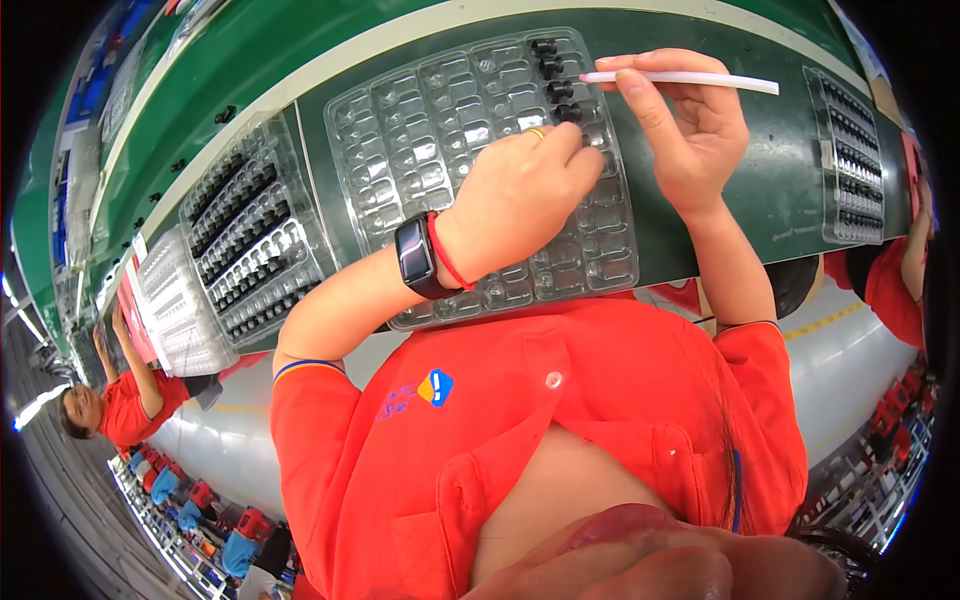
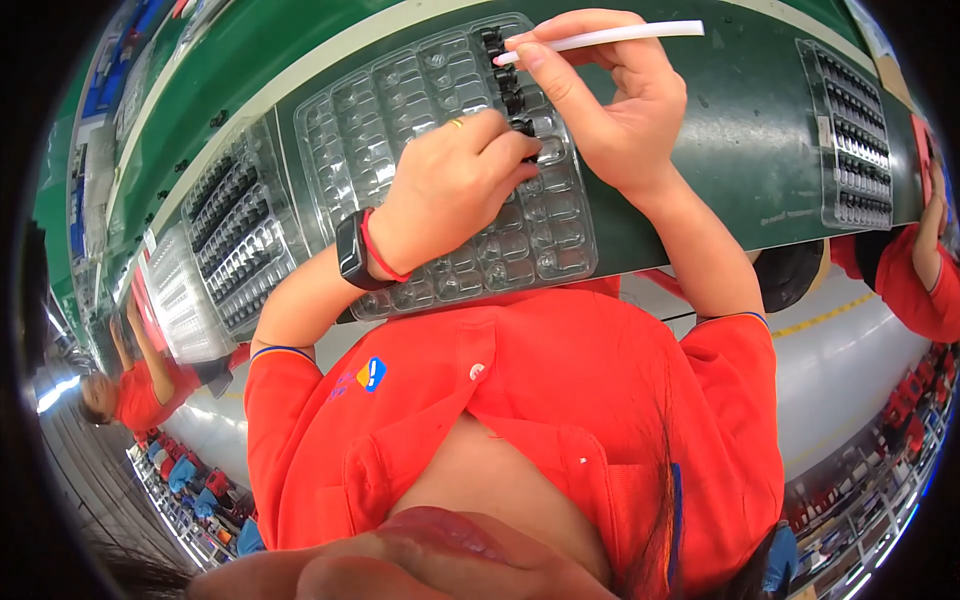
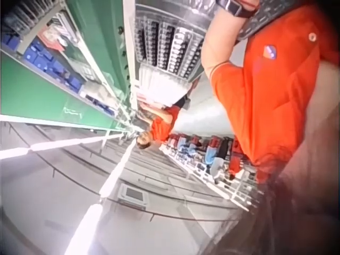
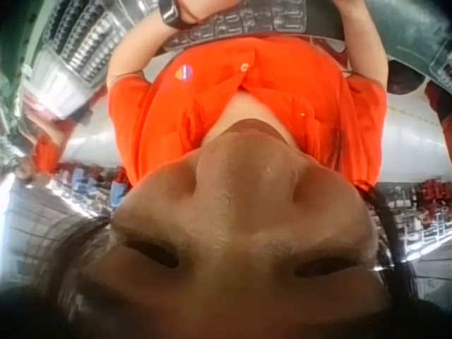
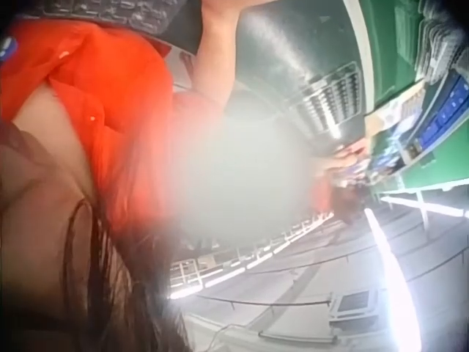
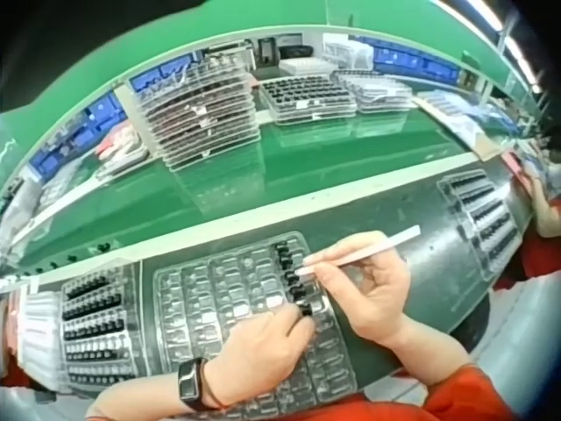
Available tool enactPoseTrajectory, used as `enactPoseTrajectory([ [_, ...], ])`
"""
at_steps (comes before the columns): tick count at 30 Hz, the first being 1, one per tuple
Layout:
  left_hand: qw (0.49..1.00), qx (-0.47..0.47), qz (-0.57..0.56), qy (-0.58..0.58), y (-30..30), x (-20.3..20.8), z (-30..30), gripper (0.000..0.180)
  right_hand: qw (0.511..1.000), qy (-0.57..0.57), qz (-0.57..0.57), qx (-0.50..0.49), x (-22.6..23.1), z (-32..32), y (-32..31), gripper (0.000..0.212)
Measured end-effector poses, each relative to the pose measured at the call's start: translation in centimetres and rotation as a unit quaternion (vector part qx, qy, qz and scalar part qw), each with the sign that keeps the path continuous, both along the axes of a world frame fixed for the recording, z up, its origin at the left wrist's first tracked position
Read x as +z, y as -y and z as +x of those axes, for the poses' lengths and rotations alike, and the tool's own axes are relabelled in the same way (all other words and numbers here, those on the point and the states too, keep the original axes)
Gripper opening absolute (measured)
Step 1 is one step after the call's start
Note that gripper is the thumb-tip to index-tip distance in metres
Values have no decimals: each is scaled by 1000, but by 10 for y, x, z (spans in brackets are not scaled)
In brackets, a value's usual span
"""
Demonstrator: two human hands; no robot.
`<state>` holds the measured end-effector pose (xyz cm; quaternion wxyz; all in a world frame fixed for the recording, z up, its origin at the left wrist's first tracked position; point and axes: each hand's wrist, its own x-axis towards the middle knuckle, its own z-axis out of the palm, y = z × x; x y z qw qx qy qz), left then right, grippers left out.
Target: The person sorts small electronic components by hand, transferring them from a handheld component tray into a stationary assembly grid tray.
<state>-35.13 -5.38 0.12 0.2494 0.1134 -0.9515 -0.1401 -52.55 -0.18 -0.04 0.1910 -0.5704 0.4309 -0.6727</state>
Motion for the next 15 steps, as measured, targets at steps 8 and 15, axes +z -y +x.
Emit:
enactPoseTrajectory([
  [8, 1000, 8, 14, -18, -10, -3, 2, 9, 999, -15, 31, -22, 1, 5, 1, 18],
  [15, 987, 149, -55, 4, 81, 25, 54, 24, 999, 8, 36, -27, 5, 9, -7, 18],
])
